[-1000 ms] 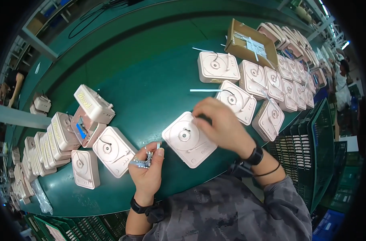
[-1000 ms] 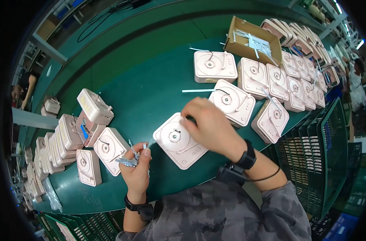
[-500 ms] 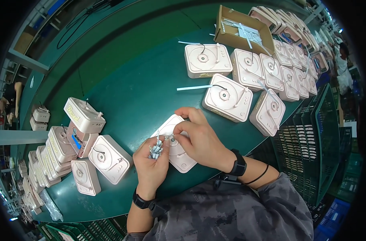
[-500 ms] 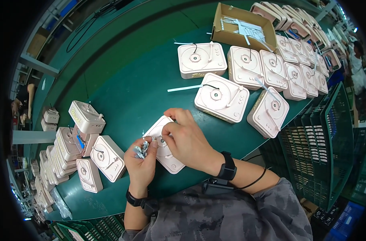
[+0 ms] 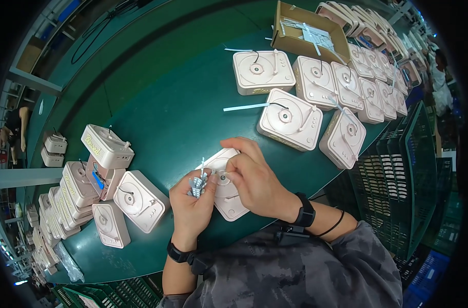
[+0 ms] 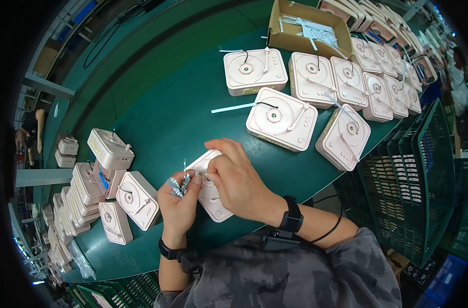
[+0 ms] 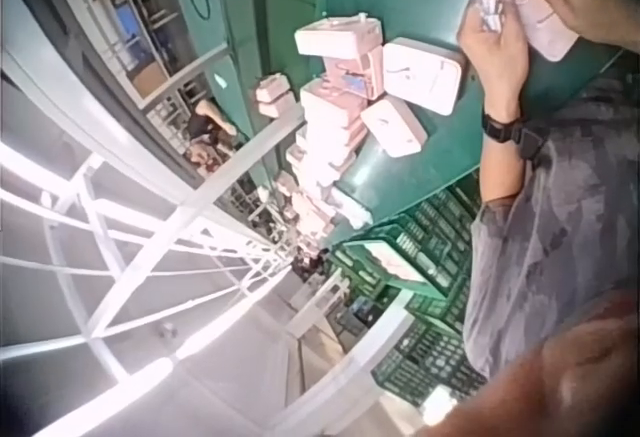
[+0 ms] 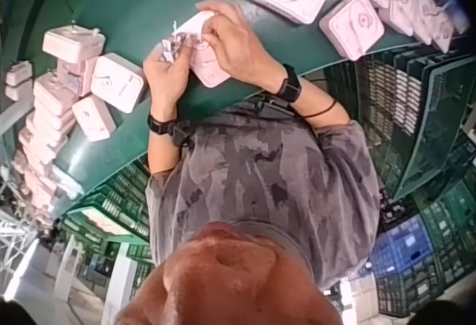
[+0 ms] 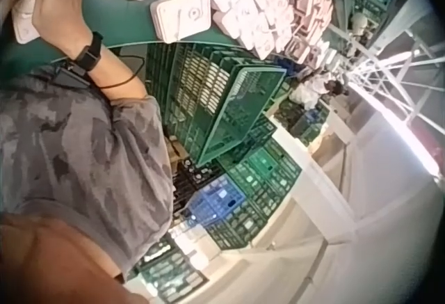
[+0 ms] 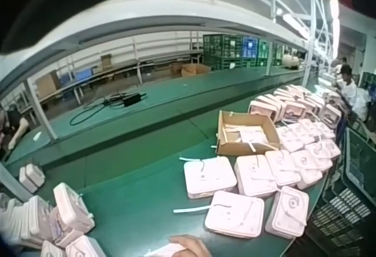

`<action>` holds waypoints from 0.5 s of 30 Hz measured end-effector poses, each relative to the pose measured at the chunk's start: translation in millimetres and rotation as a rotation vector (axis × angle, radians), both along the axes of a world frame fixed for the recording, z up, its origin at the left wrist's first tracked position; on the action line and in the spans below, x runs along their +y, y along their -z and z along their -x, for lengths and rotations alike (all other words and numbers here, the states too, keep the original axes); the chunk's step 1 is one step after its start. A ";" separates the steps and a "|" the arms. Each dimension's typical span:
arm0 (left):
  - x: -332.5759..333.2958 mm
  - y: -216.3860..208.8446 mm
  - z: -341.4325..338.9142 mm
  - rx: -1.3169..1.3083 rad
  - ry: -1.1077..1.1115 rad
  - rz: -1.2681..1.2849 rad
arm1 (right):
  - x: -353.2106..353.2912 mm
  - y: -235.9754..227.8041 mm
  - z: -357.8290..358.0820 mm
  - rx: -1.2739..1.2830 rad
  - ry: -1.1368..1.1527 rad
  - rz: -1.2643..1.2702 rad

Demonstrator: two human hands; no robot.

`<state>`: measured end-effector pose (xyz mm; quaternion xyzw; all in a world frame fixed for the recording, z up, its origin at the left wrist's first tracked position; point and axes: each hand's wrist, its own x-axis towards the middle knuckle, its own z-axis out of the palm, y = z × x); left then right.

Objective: The person picks up a pink device and a light strip, then inserts and presses the strip into a slot on the device. This process is repeated for several units, which are then moved aside on the green conveyor belt.

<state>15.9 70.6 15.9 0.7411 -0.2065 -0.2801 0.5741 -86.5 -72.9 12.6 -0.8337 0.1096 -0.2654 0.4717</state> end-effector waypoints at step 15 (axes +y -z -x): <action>3.1 -18.5 -15.5 -0.169 0.222 -0.092 | -31.4 -12.8 -2.7 0.083 -0.210 0.106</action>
